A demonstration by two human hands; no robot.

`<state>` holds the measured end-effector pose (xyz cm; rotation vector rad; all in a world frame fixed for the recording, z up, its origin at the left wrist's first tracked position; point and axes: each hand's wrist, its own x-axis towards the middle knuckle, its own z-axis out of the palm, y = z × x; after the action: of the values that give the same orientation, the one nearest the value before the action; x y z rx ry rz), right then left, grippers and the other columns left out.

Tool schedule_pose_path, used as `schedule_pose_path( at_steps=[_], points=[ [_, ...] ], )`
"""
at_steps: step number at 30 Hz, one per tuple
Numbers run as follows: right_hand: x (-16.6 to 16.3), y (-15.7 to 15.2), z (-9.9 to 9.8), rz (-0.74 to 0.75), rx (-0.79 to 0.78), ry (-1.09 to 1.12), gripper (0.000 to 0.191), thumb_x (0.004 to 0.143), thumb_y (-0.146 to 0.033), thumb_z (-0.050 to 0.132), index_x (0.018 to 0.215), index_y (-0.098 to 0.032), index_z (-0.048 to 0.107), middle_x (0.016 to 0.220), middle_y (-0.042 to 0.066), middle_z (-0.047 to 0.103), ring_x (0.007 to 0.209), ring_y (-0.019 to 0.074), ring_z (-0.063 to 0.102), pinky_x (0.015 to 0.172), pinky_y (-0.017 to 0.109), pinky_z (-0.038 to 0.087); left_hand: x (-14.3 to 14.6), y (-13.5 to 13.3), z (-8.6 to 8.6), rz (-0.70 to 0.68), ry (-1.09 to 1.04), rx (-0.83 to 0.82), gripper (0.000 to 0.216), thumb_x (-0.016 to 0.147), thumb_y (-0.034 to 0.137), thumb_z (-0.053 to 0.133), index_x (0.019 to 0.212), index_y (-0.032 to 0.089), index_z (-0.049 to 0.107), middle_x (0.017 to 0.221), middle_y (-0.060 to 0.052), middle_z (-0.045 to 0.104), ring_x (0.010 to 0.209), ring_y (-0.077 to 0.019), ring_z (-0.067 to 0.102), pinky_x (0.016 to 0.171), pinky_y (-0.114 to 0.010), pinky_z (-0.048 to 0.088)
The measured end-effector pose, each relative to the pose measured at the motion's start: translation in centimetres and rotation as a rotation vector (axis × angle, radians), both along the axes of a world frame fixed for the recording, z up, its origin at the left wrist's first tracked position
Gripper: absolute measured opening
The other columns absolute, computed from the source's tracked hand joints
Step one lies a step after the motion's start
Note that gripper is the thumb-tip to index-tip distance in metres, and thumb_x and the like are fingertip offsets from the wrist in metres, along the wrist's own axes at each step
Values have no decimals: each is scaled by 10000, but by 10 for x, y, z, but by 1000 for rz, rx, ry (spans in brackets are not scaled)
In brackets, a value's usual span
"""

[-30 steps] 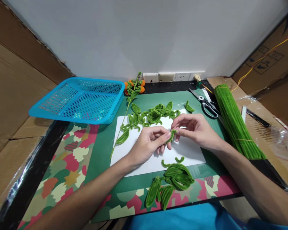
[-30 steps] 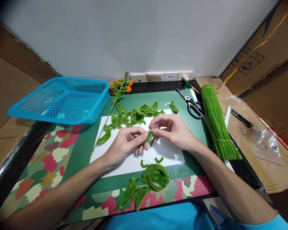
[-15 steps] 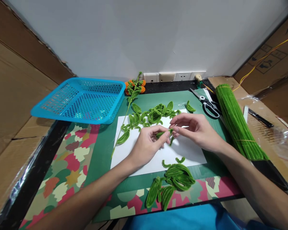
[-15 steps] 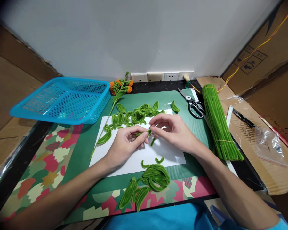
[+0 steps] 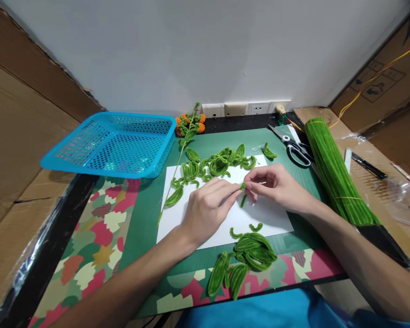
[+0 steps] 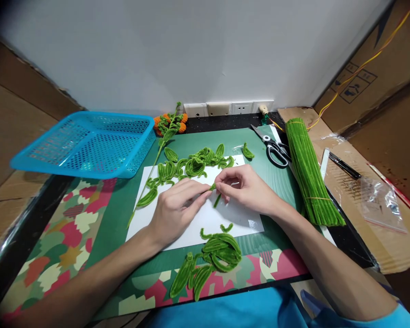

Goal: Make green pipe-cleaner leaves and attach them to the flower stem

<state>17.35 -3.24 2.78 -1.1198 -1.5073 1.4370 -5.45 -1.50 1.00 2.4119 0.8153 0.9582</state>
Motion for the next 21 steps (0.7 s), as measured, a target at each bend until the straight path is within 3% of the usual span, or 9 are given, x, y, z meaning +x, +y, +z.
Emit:
schedule_pose_path(
  at_steps=[6, 13, 21],
  points=[
    [3, 1, 0, 30, 1, 8, 273, 1000, -397, 718, 878, -153, 739, 701, 19, 694, 647, 149, 643, 709, 289, 519, -2, 1, 3, -9, 83, 171, 146, 1037, 153, 648, 1119, 155, 769, 986, -69, 793, 892, -214, 682, 757, -332, 539],
    [6, -1, 7, 56, 16, -37, 313, 979, -440, 747, 852, -154, 748, 713, 14, 685, 641, 140, 625, 669, 274, 506, -1, -1, 5, -6, 160, 201, 165, 1062, 176, 599, 1116, 139, 751, 1005, -85, 790, 912, -226, 664, 784, -364, 544],
    [5, -2, 5, 50, 14, -103, 174, 921, -251, 718, 771, -163, 727, 678, 8, 689, 605, 131, 615, 604, 250, 477, -5, 3, 5, -96, 207, 345, 219, 1024, 91, 602, 1177, 172, 736, 1002, -76, 795, 950, -241, 676, 793, -364, 519]
  ],
)
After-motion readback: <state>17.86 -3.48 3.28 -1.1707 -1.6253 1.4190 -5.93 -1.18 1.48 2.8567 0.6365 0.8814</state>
